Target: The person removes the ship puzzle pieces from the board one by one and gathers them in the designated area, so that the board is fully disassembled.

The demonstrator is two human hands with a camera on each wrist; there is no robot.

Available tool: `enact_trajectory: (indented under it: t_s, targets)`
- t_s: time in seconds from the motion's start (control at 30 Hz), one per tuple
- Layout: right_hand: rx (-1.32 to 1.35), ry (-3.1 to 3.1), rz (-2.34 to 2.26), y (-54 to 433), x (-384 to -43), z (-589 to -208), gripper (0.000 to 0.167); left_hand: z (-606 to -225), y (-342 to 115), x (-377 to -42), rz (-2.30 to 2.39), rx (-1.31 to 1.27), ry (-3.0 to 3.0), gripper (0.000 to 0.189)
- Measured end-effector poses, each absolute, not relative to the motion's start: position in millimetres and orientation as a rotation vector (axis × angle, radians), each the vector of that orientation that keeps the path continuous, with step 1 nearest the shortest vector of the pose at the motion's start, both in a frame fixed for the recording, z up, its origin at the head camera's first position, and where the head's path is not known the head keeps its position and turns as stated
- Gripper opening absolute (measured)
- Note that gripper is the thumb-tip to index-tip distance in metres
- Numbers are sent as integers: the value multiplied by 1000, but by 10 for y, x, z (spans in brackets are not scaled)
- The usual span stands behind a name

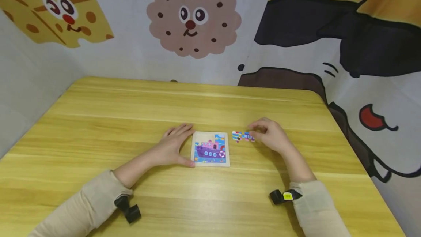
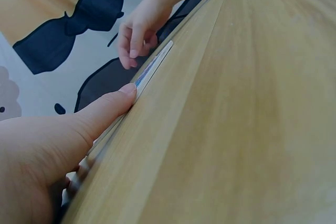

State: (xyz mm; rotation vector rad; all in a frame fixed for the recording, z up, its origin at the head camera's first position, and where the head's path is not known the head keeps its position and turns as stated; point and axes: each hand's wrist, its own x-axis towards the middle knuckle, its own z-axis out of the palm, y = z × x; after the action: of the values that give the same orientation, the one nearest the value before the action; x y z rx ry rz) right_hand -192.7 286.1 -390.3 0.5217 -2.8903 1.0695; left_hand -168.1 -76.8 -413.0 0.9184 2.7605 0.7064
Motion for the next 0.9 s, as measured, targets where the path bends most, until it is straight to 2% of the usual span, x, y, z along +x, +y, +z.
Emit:
enact_trajectory:
  t_s: [0.9]
  targets:
    - [865, -2818, 1109, 2224, -1768, -3825, 37, -4109, -758, -1697, 712, 920, 2743, 115]
